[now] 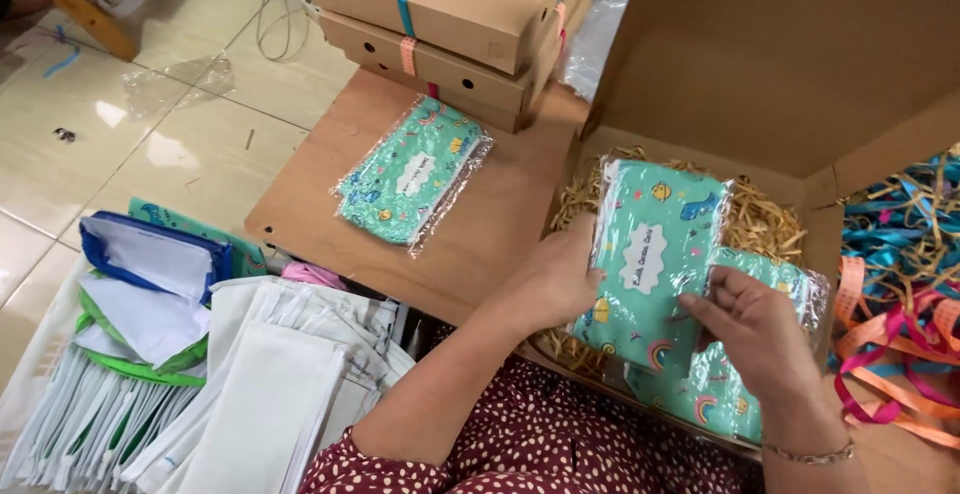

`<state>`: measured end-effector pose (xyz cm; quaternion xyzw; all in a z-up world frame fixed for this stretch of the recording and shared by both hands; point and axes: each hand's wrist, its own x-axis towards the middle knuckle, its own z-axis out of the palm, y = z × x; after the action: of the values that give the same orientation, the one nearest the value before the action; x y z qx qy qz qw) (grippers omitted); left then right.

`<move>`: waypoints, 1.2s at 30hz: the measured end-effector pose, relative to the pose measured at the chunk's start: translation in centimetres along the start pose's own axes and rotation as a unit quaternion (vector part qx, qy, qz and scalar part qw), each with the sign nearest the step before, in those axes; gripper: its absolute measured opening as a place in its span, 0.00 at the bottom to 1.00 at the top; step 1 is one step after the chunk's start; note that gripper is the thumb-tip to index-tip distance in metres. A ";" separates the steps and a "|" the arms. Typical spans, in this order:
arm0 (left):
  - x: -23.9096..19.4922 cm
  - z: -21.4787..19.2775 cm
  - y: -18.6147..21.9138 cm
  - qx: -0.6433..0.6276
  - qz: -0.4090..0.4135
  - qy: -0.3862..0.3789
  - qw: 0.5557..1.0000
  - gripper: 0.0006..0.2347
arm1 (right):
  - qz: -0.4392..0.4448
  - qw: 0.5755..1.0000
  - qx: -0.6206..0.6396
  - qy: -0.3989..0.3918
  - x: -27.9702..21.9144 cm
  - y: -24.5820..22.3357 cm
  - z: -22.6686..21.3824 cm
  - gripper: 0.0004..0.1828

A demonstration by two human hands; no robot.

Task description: Preparing a gift box by adding shredded paper filler and then placing several packaged items inside.

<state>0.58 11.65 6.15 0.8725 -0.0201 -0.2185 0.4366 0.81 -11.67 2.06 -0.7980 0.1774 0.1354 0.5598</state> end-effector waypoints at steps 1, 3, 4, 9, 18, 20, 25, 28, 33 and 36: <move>0.3 0.8 -0.1 0.015 -0.016 -0.019 1.000 0.15 | -0.041 0.998 -0.031 -0.019 0.7 2.2 -0.4 0.29; 0.7 2.2 -0.6 0.032 -0.031 -0.042 0.998 0.15 | -0.079 0.994 -0.061 -0.036 0.7 4.0 -0.3 0.26; 0.9 2.7 -0.9 0.047 0.020 -0.023 0.998 0.08 | -0.036 0.993 -0.106 -0.036 0.1 3.6 0.2 0.30; 2.7 5.6 -4.5 0.167 -0.003 0.009 0.986 0.25 | -0.069 0.987 -0.137 -0.046 1.3 6.8 2.1 0.33; 4.3 8.2 -5.2 0.299 0.041 -0.025 0.953 0.36 | -0.108 0.944 -0.311 -0.006 0.3 6.8 1.3 0.35; 5.8 9.4 -6.3 0.310 0.057 -0.018 0.949 0.33 | -0.111 0.933 -0.342 0.001 0.2 7.0 0.7 0.36; 6.1 10.2 -6.5 0.330 0.043 -0.042 0.942 0.24 | -0.103 0.928 -0.358 0.000 -0.2 6.8 1.0 0.35; 5.3 9.6 -6.2 0.348 0.050 -0.026 0.936 0.23 | -0.101 0.915 -0.391 0.002 -0.2 7.0 1.1 0.36; 2.0 3.0 -3.7 0.252 0.062 0.044 0.965 0.13 | -0.097 0.881 -0.461 0.045 -0.1 5.3 1.2 0.40; 2.6 -2.1 -5.9 0.266 0.030 0.156 0.951 0.09 | -0.170 0.879 -0.442 0.062 0.3 3.2 1.6 0.39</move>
<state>2.79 16.26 1.76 0.9791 -0.0354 -0.0533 0.1932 -0.37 -11.14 -1.31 -0.9870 -0.0046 0.0531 0.1515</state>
